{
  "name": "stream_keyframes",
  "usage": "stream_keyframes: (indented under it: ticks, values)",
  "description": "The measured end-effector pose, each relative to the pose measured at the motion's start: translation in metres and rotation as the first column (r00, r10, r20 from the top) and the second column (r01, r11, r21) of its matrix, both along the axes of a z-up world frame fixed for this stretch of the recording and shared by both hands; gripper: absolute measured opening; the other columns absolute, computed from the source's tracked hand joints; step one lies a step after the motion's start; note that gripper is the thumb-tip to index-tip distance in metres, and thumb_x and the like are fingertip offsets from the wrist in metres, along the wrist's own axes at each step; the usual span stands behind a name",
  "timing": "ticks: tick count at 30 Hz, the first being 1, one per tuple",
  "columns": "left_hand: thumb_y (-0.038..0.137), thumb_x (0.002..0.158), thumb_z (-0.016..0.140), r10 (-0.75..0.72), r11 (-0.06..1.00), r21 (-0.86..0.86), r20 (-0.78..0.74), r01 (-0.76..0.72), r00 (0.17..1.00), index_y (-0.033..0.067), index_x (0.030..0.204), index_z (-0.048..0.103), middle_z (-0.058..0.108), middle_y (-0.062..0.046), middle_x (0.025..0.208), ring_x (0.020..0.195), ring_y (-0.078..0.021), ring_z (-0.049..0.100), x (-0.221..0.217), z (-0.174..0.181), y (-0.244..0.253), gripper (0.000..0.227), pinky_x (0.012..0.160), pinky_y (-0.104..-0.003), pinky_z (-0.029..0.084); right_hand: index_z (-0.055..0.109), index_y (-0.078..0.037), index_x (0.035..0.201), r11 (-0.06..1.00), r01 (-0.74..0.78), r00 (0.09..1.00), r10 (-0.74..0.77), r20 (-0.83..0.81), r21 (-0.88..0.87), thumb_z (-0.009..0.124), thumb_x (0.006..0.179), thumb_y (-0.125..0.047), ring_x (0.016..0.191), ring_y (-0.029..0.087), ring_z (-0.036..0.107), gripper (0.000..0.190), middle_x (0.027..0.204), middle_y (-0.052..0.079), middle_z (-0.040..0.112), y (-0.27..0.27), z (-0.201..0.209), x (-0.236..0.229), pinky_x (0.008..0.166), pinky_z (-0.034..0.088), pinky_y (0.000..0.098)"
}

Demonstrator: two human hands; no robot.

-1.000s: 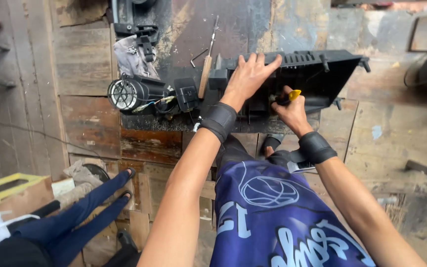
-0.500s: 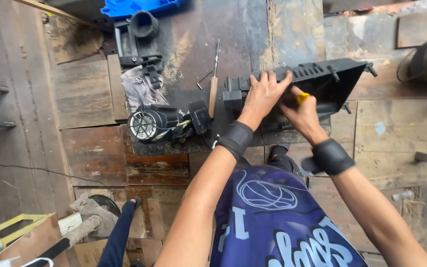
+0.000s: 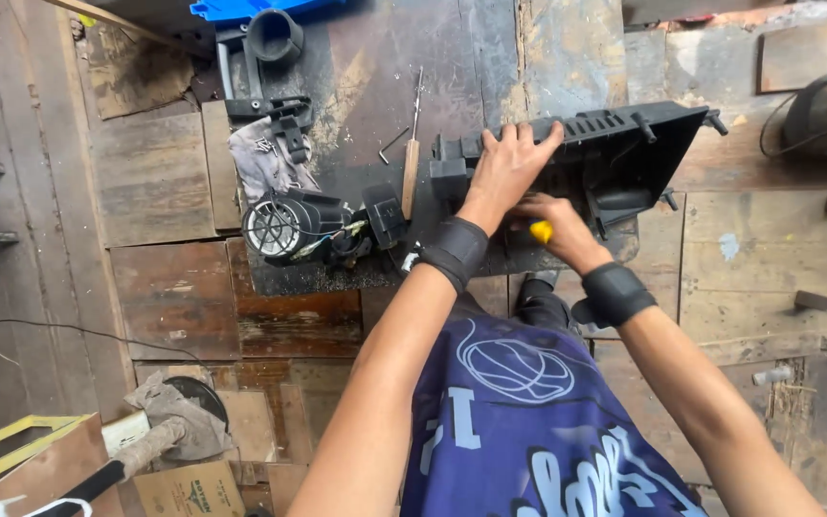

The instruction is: The recorder is disassembling and inspecting the internal components of a high-pressure washer unit on a wooden workbench.

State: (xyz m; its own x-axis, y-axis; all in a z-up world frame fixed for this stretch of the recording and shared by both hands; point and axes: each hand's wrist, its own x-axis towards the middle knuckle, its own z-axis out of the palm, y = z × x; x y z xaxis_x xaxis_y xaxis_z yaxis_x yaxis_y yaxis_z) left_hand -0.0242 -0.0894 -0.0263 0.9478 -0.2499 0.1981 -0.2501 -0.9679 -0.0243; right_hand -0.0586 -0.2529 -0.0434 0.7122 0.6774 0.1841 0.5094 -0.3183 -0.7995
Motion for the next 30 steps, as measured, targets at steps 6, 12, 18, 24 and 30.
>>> stream_keyframes:
  ticks: [6,12,18,24,30]
  values:
    - [0.008,0.093,0.061,0.024,1.000,-0.010,0.027,-0.024,0.999,0.0218,0.144,0.048,0.069,-0.016,0.111,0.100,-0.0293,0.067,0.000,0.002,-0.001,0.054,0.086,-0.058,0.057,0.073,-0.001,0.118,0.977,-0.101,0.951,0.039,-0.307,-0.188,0.069,0.077,-0.001,0.108,0.036,0.073,0.041,0.116,0.021,0.074,-0.005,0.057,-0.014,0.093,0.057,0.0415]
    - [0.011,0.088,0.062,0.005,1.000,0.022,0.068,-0.006,0.998,0.0224,0.141,0.050,0.070,-0.015,0.108,0.098,-0.0298,0.068,-0.001,-0.007,-0.004,0.056,0.083,-0.058,0.057,0.069,0.002,0.125,0.999,-0.017,0.999,0.016,-0.039,-0.043,0.064,0.074,0.007,0.116,0.042,0.066,0.051,0.124,0.026,0.069,0.006,0.002,-0.012,0.100,0.052,0.0433]
    - [0.008,0.093,0.062,0.012,1.000,0.006,-0.008,-0.012,1.000,0.0213,0.145,0.049,0.070,-0.014,0.105,0.097,-0.0288,0.068,0.003,0.002,0.000,0.055,0.083,-0.056,0.057,0.070,0.000,0.119,0.997,-0.067,0.956,0.074,-0.283,0.035,0.072,0.084,0.000,0.104,0.033,0.073,0.035,0.110,0.020,0.074,0.006,0.045,-0.018,0.089,0.055,0.0393]
    - [0.008,0.088,0.063,-0.020,1.000,-0.013,0.076,0.021,0.997,0.0212,0.141,0.050,0.070,-0.013,0.105,0.093,-0.0274,0.068,0.007,-0.017,0.003,0.056,0.082,-0.060,0.057,0.069,0.004,0.111,0.929,0.356,0.835,-0.267,-0.482,0.101,0.070,0.087,-0.001,0.083,0.023,0.071,0.024,0.096,0.020,0.075,0.051,0.000,-0.045,0.078,0.055,0.0354]
    - [0.005,0.090,0.063,-0.021,1.000,-0.007,0.003,0.021,1.000,0.0193,0.144,0.049,0.069,-0.017,0.105,0.096,-0.0305,0.068,0.002,-0.001,0.003,0.057,0.081,-0.057,0.058,0.069,0.008,0.097,0.939,0.340,0.798,-0.315,-0.513,-0.048,0.074,0.079,-0.006,0.075,0.025,0.071,0.023,0.087,0.022,0.076,0.049,-0.004,-0.036,0.070,0.056,0.0383]
